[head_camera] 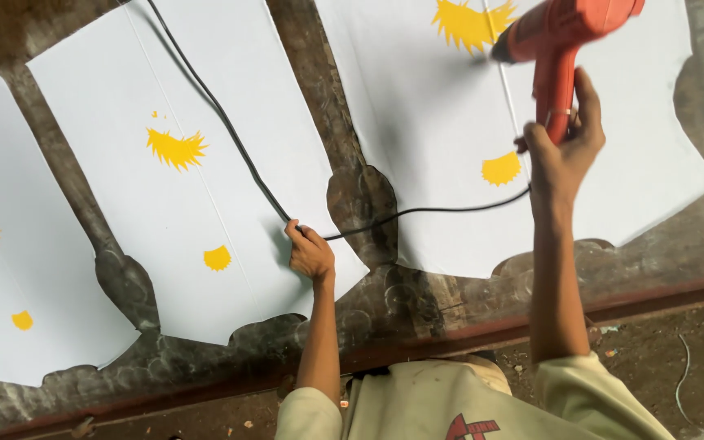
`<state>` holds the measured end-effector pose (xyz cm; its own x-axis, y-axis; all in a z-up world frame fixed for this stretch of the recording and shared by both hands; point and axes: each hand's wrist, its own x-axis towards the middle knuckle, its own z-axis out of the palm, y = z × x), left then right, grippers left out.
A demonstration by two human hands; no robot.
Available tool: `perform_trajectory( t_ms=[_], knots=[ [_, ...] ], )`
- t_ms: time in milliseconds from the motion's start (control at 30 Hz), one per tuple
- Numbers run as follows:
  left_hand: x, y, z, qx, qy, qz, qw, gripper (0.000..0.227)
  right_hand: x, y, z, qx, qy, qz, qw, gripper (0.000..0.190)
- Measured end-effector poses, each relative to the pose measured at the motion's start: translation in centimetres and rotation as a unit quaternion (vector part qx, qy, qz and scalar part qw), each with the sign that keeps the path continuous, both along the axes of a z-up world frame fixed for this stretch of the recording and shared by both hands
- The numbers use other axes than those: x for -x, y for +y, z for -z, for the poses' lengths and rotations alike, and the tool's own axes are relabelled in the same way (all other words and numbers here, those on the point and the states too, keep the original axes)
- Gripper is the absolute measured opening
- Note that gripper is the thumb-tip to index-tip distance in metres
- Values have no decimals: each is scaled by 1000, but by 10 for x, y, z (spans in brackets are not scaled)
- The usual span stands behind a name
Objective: The person uses a red heat gun to apply heat to yellow painted areas on white paper sheets attached to a wooden surface. The person moves the heat gun back and forth over the painted spots while holding the power cord with the other hand.
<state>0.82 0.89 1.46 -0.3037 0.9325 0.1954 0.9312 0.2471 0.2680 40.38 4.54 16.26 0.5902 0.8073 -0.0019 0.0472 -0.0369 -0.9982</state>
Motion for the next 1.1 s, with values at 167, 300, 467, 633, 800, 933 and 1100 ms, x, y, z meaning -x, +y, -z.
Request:
perform_trajectory(
  t_ms=[167,300,467,633,800,933,1100],
  knots=[
    [6,1,0,23,-10,-5,1000,18,40,-84,-41,116,-44,55,991,78],
    [8,2,7,3,-42,-5,999,16,71,-157,-66,135,38,129,982,75],
    [15,-7,2,-103,-129,88,982,19,90,-233,-77,117,83,204,968,73],
    [0,-42,-28,-19,-322,114,940,19,78,-283,-89,76,136,258,954,70],
    [-51,-72,-49,-72,-408,118,902,15,31,-327,-87,13,156,300,941,67],
    [-102,-86,-59,-109,-486,103,861,17,-31,-362,-89,-13,170,300,939,67],
    [-193,-94,-70,-222,-380,206,874,20,-141,-385,-81,-36,146,280,948,67]
  ],
)
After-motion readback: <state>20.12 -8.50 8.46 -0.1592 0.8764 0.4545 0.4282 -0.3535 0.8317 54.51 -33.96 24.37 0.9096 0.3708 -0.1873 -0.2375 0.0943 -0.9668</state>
